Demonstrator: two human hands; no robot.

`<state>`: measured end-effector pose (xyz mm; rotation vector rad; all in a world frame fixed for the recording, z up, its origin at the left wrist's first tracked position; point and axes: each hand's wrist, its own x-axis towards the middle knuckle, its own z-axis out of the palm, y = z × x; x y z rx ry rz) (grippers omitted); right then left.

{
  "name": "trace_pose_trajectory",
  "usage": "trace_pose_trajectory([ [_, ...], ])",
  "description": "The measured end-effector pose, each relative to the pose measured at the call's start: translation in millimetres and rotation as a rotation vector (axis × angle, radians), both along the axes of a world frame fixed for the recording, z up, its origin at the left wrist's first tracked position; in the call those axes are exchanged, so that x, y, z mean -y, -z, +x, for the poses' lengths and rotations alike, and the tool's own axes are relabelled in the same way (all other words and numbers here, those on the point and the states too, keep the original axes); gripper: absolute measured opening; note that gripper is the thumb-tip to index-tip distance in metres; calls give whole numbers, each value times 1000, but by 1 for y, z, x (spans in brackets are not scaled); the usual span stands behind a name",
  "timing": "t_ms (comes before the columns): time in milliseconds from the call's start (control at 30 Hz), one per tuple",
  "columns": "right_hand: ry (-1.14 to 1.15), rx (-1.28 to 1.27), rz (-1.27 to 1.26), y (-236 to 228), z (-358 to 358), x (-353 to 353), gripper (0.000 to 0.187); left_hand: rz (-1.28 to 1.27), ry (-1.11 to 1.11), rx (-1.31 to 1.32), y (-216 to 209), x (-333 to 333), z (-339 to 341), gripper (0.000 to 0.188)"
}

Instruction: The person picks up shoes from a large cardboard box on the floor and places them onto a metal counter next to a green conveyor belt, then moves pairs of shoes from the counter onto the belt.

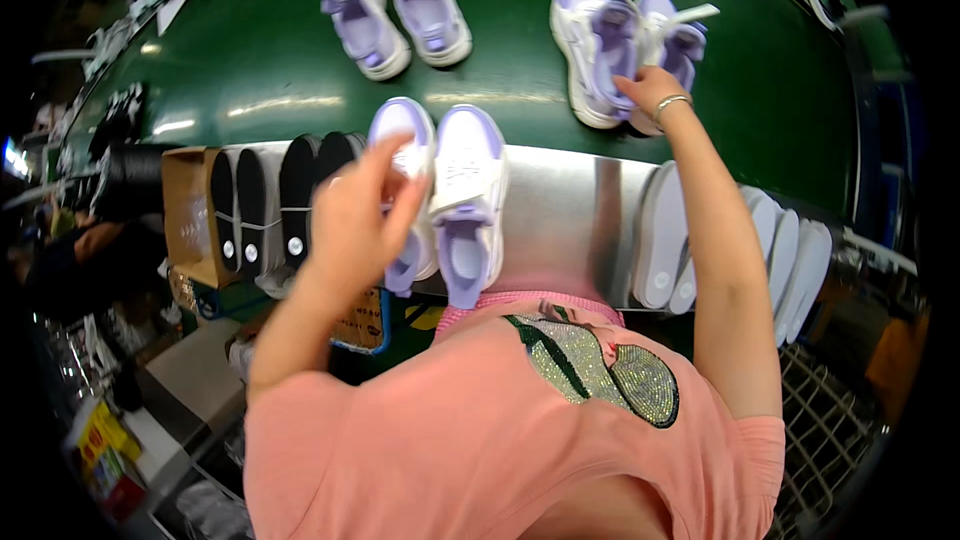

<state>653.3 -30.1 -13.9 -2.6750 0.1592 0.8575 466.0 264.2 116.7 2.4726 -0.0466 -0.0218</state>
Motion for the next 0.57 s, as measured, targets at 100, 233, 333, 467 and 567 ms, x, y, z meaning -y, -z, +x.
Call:
trace_pose_trajectory([
  [100,-54,188,-142,21,9,18,36,192,-133,-69,36,-3,-71,49],
  [233,-158,462,-252,-16,-13,37,36,276,-115,-236,71,21,-101,85],
  [333,-2,174,-347,-16,-19,59,36,298,-134,-353,76,29,-80,78],
  [467,-207,687,120,-91,-111,51,22,283,-144,-389,75,26,-77,69],
  [567,-254,106,87,-111,-166,85,23,208,-154,-316,78,44,-89,61],
])
